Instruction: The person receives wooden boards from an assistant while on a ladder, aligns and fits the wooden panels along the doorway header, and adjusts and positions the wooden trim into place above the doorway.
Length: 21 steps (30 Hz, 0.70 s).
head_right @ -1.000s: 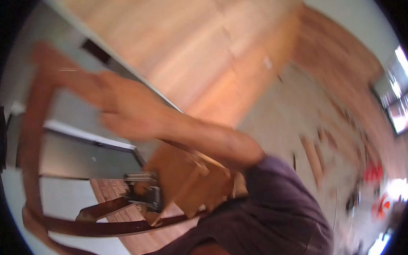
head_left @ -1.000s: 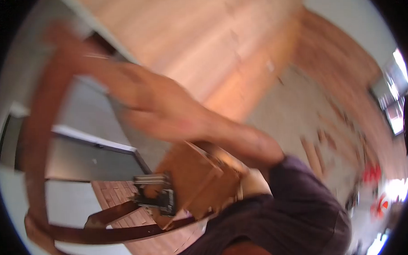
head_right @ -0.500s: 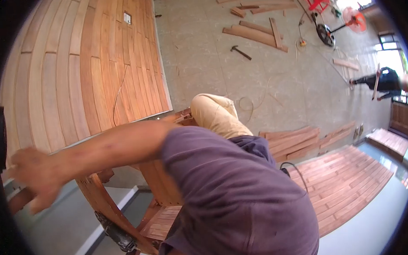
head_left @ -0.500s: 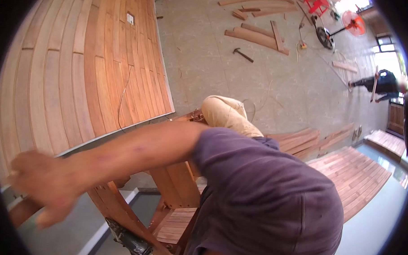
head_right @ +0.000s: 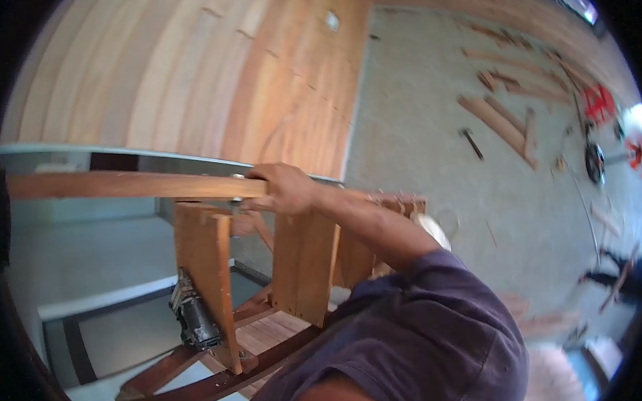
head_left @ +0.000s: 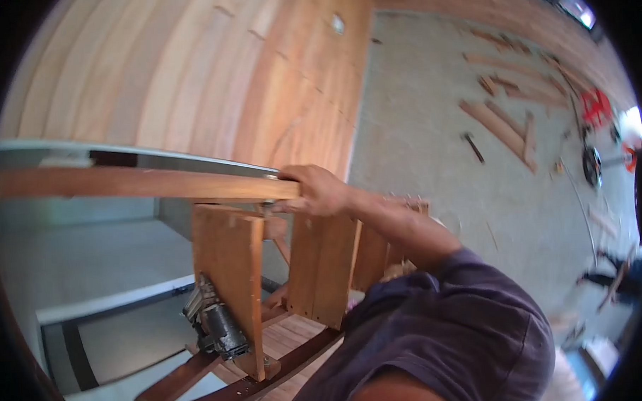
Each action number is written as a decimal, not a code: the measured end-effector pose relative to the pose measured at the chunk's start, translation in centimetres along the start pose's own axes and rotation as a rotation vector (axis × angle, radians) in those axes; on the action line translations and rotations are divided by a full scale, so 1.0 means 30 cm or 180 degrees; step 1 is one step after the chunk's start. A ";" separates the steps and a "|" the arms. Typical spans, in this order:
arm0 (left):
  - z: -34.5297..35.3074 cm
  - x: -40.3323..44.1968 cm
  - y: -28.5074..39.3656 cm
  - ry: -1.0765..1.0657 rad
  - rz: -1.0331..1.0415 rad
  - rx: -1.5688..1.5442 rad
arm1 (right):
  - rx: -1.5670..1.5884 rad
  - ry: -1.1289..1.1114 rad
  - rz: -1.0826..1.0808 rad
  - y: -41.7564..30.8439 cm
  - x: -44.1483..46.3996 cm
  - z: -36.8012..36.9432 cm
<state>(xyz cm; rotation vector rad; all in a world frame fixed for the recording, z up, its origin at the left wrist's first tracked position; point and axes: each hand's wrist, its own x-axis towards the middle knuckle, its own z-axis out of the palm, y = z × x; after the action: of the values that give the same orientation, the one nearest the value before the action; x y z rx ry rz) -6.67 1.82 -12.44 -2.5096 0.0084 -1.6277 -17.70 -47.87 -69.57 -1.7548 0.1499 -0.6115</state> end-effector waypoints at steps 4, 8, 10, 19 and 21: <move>0.034 -0.006 -0.065 0.0210 0.0773 -0.0579 | 0.0027 -0.0192 0.0089 -0.017 0.012 -0.008; 0.068 -0.295 -0.057 0.0003 -0.0277 -0.1180 | 0.0472 -0.0089 -0.0097 -0.088 -0.007 0.014; 0.041 -0.476 -0.015 0.0032 -0.1051 -0.1731 | 0.0379 -0.0436 -0.0441 -0.005 0.010 0.013; -0.006 -0.863 0.245 -0.0365 -0.2062 -0.4933 | 0.1413 -0.1114 -0.0666 -0.015 0.032 -0.024; -0.009 -0.884 0.262 -0.0615 -0.2127 -0.4406 | 0.1346 -0.1246 -0.0740 0.005 0.042 -0.024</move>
<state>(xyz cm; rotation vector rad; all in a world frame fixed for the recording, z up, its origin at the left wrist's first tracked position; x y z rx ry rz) -17.23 -3.69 -37.41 -4.0374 0.4781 -1.9555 -16.92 -49.05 -69.19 -1.4521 -0.4323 -0.4149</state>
